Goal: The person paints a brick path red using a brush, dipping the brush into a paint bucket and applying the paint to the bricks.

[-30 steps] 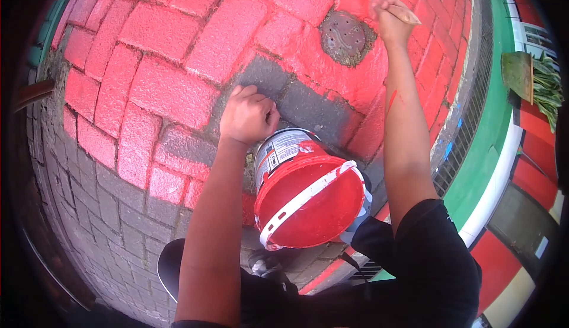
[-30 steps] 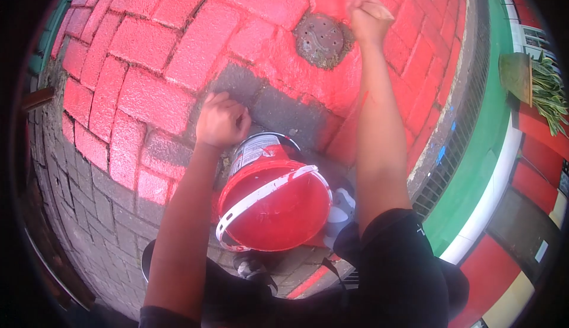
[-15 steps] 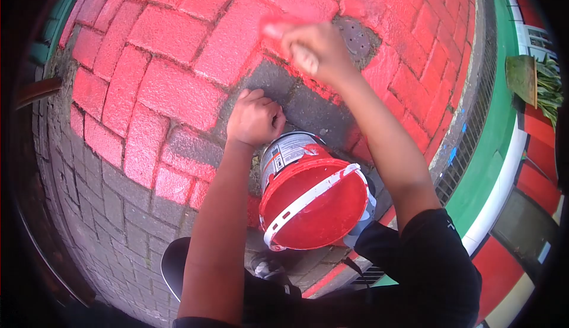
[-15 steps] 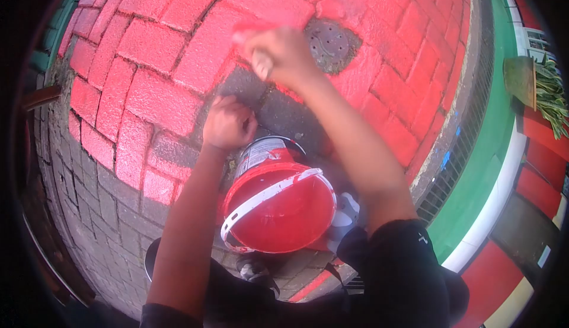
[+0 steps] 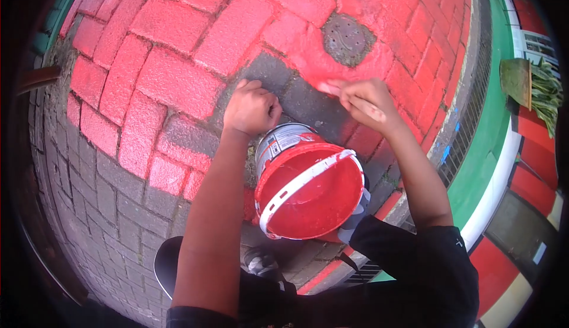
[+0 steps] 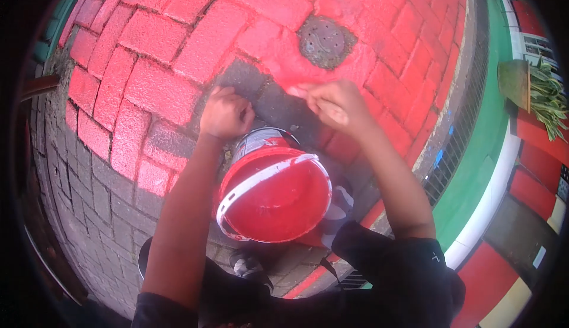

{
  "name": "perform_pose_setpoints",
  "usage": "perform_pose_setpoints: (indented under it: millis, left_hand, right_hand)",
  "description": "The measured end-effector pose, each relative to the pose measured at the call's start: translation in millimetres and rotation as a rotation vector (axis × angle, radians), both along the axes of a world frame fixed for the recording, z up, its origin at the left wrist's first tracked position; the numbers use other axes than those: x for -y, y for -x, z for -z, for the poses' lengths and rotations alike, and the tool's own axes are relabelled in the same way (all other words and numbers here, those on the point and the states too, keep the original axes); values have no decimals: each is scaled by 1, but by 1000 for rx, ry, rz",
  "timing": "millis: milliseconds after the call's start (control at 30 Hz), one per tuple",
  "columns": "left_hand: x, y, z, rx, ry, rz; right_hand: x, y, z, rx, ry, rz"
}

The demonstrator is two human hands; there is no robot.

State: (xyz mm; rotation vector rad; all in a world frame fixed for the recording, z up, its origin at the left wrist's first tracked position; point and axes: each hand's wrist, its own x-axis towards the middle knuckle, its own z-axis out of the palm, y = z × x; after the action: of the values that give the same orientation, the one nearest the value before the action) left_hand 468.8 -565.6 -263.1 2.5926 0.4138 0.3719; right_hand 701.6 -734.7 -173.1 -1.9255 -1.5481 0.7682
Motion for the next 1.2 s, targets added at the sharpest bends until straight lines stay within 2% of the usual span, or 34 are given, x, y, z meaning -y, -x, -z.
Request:
perform_pose_setpoints:
  millis: [200,267,300,333,400,467,533,600,633,767,800,833,867,900,967,1033,1067,1133,1200]
  left_hand:
    - [2,-2,2,31,-49,-19]
    - [3,-2,3,27,-59,7]
    - [3,-2,2,24,-68,-3]
    - [3,-2,1,19,-77,-16]
    - [6,-2,-5,2,-74,1]
    - [5,-4,-2,21,-103,-6]
    - [7,-5,-3,9,-103,5]
    - [7,-4,-3,-7,-78,-20]
    - [6,-2,-3,-13,-76,-8]
    - [6,-3,-7,-48,-63,0]
    - [7,-2,-6,-37,-58,-2]
    - [7,-3,-5,-54,-59,-13]
    - [8,-3,-4,-39,-52,-2]
    - [8,-2,-4,-52,-57,2]
    - [5,-1,-5,-77,-54,6]
    - [3,0,-1,-48,-42,19]
    - [2,1,4,-31,-36,30]
    - [-5,2,18,-23,-61,83]
    - [-8,4,21,-22,-93,123]
  right_hand:
    - [114,-27,-22,36,326,15]
    - [143,-41,-26,-233,339,79]
    - [150,-47,-31,-378,324,187]
    - [150,-53,-29,-378,321,199]
    - [131,-53,-31,-114,77,474]
    - [113,-51,-5,-150,-177,512]
    - [100,-39,16,-296,-201,362]
    - [98,-16,22,80,-58,83]
    - [107,0,12,202,47,134]
    - [158,14,-4,121,275,117]
    - [175,12,-5,127,282,133]
    - [191,7,-7,-13,174,173]
    - [207,-1,-16,-151,64,207]
    - [222,-10,-39,16,294,262]
    - [254,-19,-95,271,284,309]
    - [309,-30,-144,491,230,170]
    - [326,-20,-181,498,344,202]
    - [381,1,-224,428,371,305]
    - [410,40,-266,345,514,639]
